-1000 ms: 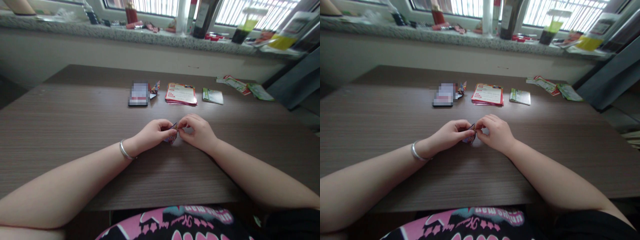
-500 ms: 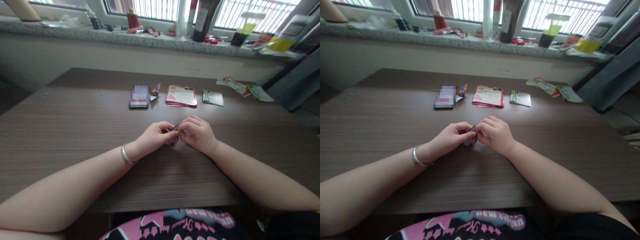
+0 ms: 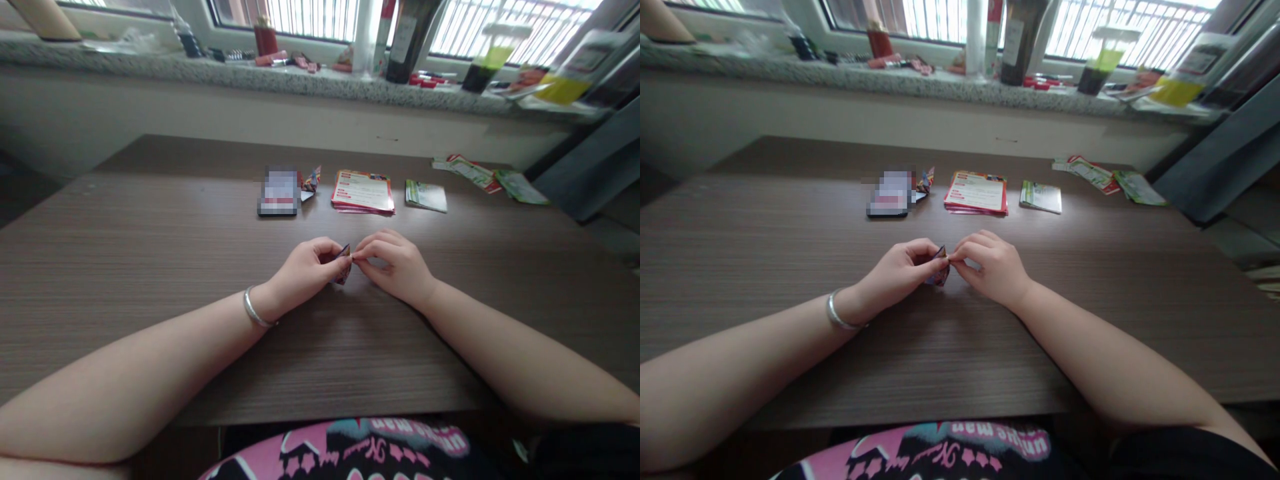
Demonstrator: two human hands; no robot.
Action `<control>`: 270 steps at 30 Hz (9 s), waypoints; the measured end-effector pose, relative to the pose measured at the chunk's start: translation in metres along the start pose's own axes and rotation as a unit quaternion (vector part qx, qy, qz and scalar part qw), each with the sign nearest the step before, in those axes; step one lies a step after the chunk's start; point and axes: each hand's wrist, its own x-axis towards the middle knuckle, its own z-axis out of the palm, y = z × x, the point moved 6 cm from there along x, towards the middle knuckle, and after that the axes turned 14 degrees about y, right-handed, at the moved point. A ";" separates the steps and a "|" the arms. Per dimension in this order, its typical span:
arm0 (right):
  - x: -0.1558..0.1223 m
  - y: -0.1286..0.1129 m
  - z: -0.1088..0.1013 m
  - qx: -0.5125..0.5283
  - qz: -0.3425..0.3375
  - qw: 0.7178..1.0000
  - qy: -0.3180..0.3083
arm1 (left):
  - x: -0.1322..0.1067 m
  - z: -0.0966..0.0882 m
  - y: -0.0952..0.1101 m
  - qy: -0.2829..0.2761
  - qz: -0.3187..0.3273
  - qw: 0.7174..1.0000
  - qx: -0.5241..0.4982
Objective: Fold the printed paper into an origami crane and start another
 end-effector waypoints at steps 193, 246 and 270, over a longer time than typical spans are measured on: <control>-0.022 0.043 0.028 0.180 0.420 0.885 -0.093 | 0.016 -0.003 -0.013 -0.044 0.054 0.996 0.050; -0.029 0.042 0.028 0.245 0.518 0.819 0.024 | 0.016 -0.012 -0.014 0.031 -0.027 0.998 -0.047; -0.037 0.048 0.032 0.336 0.568 0.751 0.027 | 0.019 -0.010 -0.024 0.002 -0.091 0.984 -0.151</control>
